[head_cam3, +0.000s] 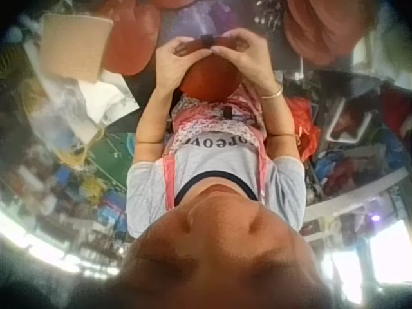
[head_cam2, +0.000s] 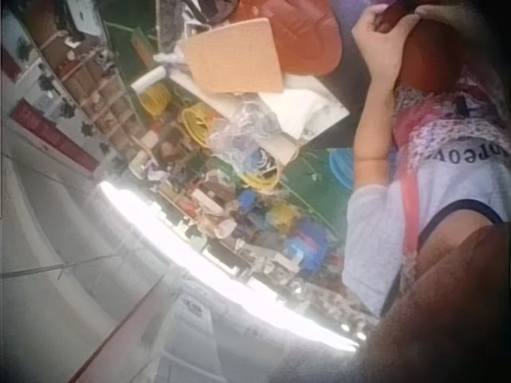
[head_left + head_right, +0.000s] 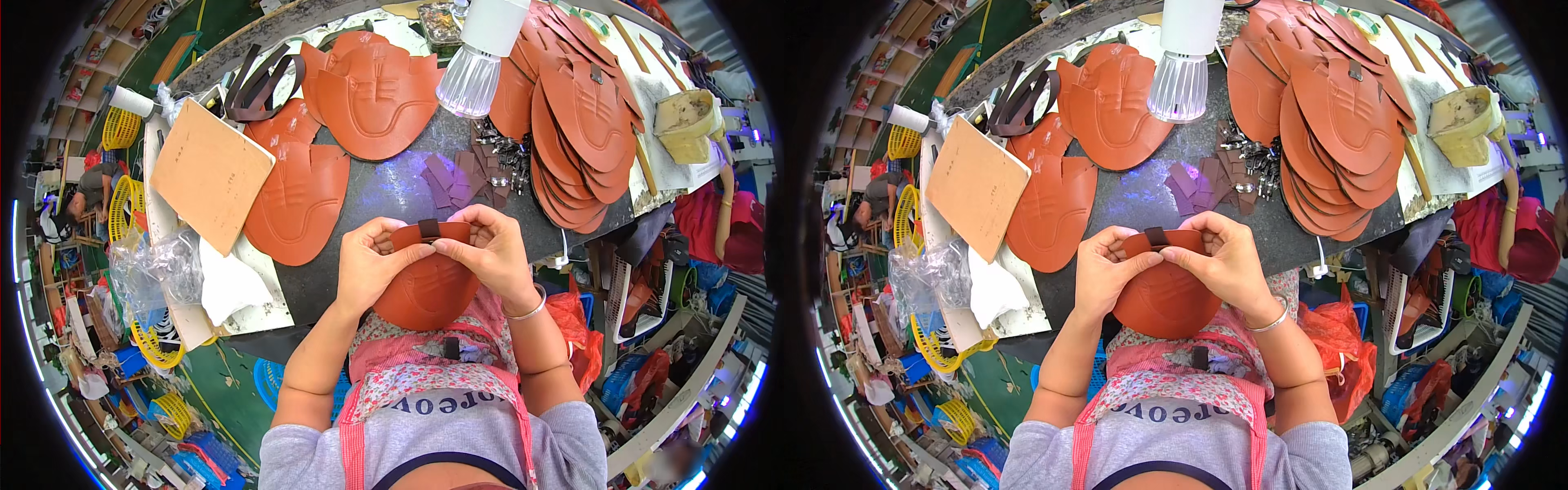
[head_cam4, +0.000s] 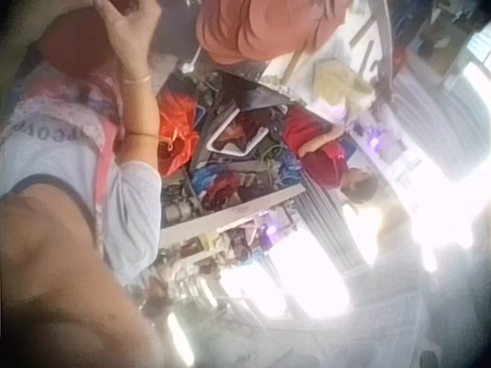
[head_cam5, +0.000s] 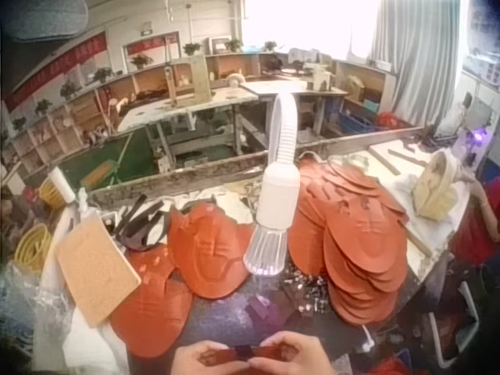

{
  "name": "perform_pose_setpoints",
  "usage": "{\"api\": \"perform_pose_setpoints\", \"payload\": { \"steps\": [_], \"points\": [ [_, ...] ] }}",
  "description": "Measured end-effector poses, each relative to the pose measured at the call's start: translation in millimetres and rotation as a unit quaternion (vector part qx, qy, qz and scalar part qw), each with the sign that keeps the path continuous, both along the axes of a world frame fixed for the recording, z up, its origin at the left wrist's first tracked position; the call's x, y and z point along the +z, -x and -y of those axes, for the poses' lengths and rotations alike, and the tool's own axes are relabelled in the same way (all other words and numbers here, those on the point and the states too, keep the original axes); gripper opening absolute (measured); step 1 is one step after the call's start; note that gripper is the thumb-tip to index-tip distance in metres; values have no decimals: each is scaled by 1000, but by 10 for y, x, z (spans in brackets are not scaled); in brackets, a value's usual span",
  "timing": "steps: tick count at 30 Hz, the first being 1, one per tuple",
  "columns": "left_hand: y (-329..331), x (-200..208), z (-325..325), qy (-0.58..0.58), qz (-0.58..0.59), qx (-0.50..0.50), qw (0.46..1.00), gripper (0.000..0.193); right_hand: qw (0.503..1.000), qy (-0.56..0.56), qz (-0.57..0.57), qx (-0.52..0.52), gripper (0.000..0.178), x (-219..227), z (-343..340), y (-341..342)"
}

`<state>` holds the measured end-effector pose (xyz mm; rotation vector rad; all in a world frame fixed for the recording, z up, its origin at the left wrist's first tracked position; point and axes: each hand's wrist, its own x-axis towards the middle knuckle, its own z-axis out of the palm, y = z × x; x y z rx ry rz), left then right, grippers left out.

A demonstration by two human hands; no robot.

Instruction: The person attaches small tabs to leather shoe upper cutouts by hand, hands an assembled piece to a coworker, and attaches tabs to additional shoe pieces on the workbench.

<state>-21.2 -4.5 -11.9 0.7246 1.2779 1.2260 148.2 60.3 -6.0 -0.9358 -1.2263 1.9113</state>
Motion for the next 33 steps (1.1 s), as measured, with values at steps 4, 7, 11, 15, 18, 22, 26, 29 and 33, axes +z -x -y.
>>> {"api": "perform_pose_setpoints", "payload": {
  "steps": [4, 7, 11, 15, 18, 22, 26, 29, 33],
  "points": [
    [-83, 97, 8, 10, 9, 24, 1000, 27, 1000, 17, 5, -15, 21, -21, 32, -40],
    [-70, 140, -28, 76, 92, 3, 993, 26, 990, 123, -53, -31, 21, -33, 41, -72],
    [-75, 66, -31, 74, 122, 27, 989, 28, 980, 179, -74, -55, 21, -66, 26, -129],
    [-88, 19, -18, 79, 96, 29, 992, 29, 992, 120, -13, -27, 25, -20, 14, -147],
    [-89, 17, -21, 77, 80, 31, 993, 29, 993, 114, 9, -29, 26, -29, 18, -148],
    [-91, 27, 1, 70, 28, 22, 997, 29, 991, 122, 23, -50, 25, -44, 41, -117],
    [-96, 20, 13, 65, 7, 5, 998, 30, 990, 125, 29, -60, 25, -47, 59, -98],
    [-101, 32, 20, 65, 39, -4, 997, 31, 992, 112, 18, -60, 24, -53, 68, -117],
    [-98, 11, 59, 52, 54, -14, 997, 32, 991, 127, 0, -48, 23, -51, 79, -123]
  ]
}}
